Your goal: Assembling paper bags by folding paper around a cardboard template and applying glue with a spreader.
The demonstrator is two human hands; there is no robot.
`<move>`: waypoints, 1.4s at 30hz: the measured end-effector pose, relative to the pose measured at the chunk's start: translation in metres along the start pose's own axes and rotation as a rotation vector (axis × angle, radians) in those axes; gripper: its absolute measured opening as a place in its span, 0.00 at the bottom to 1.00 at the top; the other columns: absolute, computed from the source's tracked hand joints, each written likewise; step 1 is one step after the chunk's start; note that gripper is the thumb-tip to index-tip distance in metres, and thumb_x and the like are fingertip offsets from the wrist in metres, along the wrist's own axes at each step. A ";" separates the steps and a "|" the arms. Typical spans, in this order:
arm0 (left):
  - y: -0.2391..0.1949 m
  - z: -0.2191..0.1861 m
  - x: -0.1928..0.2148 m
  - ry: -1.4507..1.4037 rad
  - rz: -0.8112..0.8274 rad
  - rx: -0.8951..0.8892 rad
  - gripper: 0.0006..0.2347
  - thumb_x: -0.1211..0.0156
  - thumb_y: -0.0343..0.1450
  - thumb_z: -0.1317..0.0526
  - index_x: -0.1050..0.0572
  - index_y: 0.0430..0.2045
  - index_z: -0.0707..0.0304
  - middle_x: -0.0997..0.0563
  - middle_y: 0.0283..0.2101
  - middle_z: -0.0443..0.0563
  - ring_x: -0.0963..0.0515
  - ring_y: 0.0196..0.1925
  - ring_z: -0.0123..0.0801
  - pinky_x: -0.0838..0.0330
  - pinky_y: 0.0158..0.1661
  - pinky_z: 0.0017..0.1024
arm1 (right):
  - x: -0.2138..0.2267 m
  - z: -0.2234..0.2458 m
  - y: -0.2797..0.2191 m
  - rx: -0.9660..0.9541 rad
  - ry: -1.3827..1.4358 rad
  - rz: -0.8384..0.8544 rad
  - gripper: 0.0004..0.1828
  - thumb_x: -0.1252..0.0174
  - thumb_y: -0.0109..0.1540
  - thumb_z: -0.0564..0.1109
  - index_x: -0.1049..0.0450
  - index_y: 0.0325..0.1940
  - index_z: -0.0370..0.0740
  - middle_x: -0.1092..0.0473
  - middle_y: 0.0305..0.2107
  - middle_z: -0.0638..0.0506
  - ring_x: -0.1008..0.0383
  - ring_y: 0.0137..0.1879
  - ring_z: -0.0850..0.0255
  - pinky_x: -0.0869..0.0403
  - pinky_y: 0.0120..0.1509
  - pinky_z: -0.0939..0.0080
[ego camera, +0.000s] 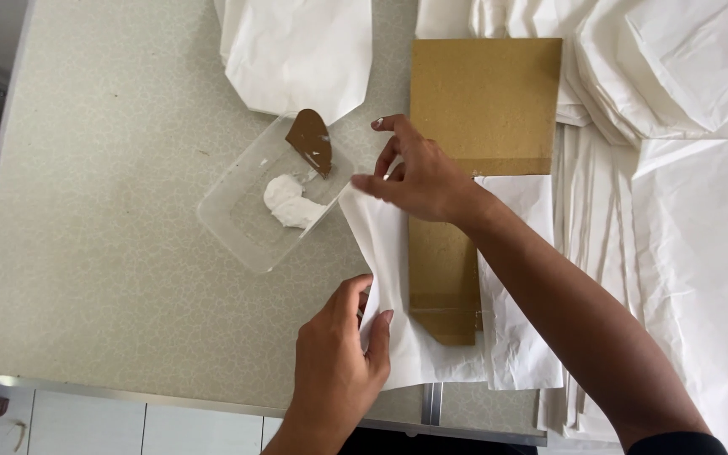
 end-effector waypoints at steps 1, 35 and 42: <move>0.000 -0.006 -0.001 -0.010 0.002 -0.038 0.15 0.41 0.72 0.61 0.30 0.51 0.64 0.17 0.39 0.51 0.15 0.39 0.38 0.22 0.32 0.37 | 0.001 0.001 -0.003 -0.042 -0.137 0.000 0.47 0.37 0.57 0.64 0.47 0.73 0.44 0.23 0.34 0.51 0.21 0.34 0.61 0.24 0.41 0.58; 0.065 -0.017 -0.076 0.172 0.353 -0.354 0.31 0.60 0.76 0.41 0.42 0.70 0.63 0.48 0.75 0.69 0.53 0.78 0.60 0.64 0.71 0.59 | 0.080 -0.083 -0.119 0.083 -0.503 -0.387 0.21 0.44 0.66 0.44 0.31 0.63 0.39 0.24 0.53 0.40 0.25 0.60 0.40 0.25 0.58 0.36; 0.066 -0.018 -0.091 0.250 0.329 -0.471 0.33 0.64 0.75 0.38 0.43 0.70 0.64 0.46 0.74 0.69 0.53 0.78 0.64 0.63 0.71 0.59 | 0.046 -0.117 -0.124 0.140 -0.780 -0.175 0.37 0.52 0.68 0.60 0.47 0.80 0.49 0.57 0.78 0.39 0.59 0.80 0.37 0.52 0.78 0.32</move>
Point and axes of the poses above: each hand's wrist, its own y-axis towards the middle knuckle, its own x-axis out of the back of the hand, z = x × y, the point moved 5 cm from there along y, towards the middle knuckle
